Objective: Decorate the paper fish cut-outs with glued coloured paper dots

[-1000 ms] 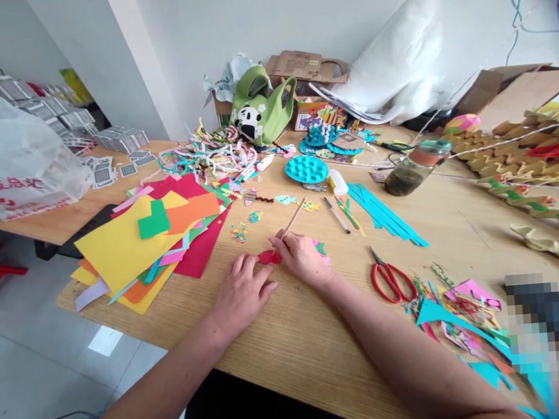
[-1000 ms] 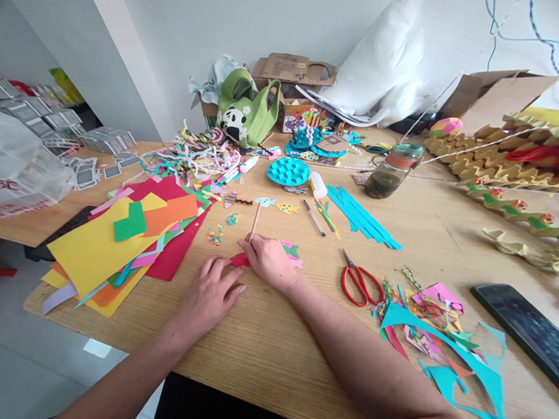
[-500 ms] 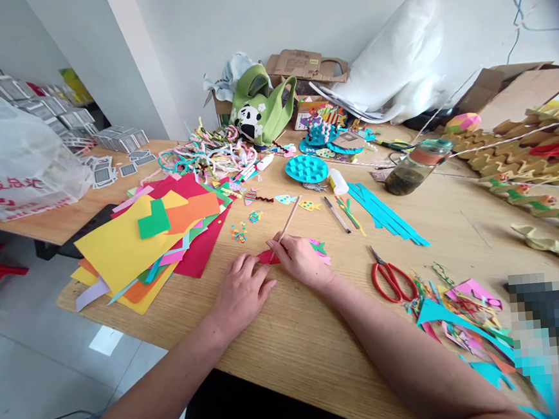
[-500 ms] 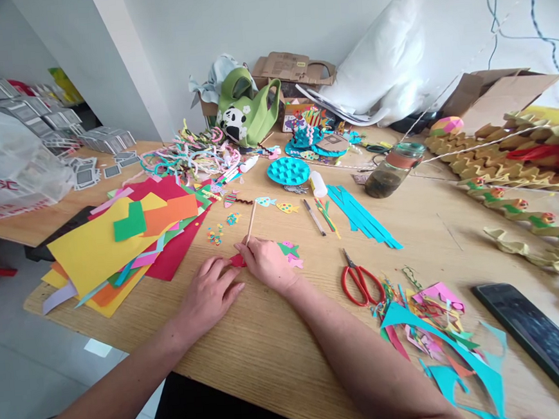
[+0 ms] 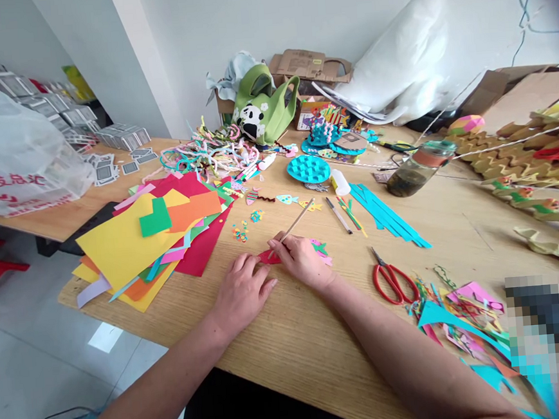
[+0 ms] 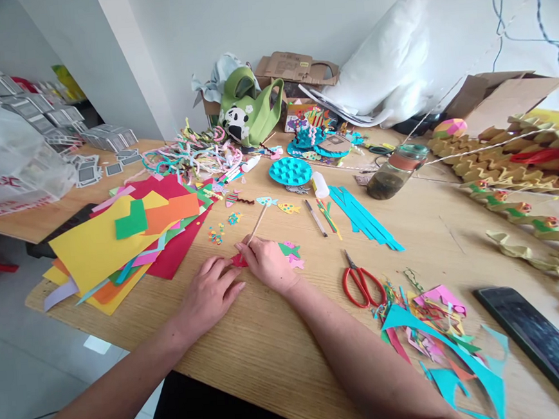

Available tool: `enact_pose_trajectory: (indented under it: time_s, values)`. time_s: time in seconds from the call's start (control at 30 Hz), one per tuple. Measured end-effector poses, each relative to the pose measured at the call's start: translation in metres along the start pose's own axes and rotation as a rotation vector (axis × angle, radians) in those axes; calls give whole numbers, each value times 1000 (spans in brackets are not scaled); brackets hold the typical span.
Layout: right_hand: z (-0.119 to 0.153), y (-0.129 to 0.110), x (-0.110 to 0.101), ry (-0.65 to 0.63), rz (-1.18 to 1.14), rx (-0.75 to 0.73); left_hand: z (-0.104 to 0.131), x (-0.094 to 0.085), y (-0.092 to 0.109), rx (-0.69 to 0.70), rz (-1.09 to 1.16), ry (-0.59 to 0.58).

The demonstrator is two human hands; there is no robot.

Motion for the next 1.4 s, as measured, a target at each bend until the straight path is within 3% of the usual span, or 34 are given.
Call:
enact_pose_trajectory:
  time_s: [0.43, 1.03, 1.4]
  values:
    - [0, 1, 1, -34, 52, -6, 0, -1, 1, -8, -11, -28]
    - [-1, 2, 5, 19, 5, -78, 0, -1, 1, -7, -16, -32]
    - [-2, 3, 3, -10, 19, -41, 0, 0, 0, -3, -21, -22]
Point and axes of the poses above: each hand's wrist, its own z-axis away from the middle knuckle, its own x-axis out of the palm, y = z × x, the point moved 1 cm from there along -z, towards the middle knuckle, and after that the axes turned 11 degrees about -y, right-handed, at the moved point
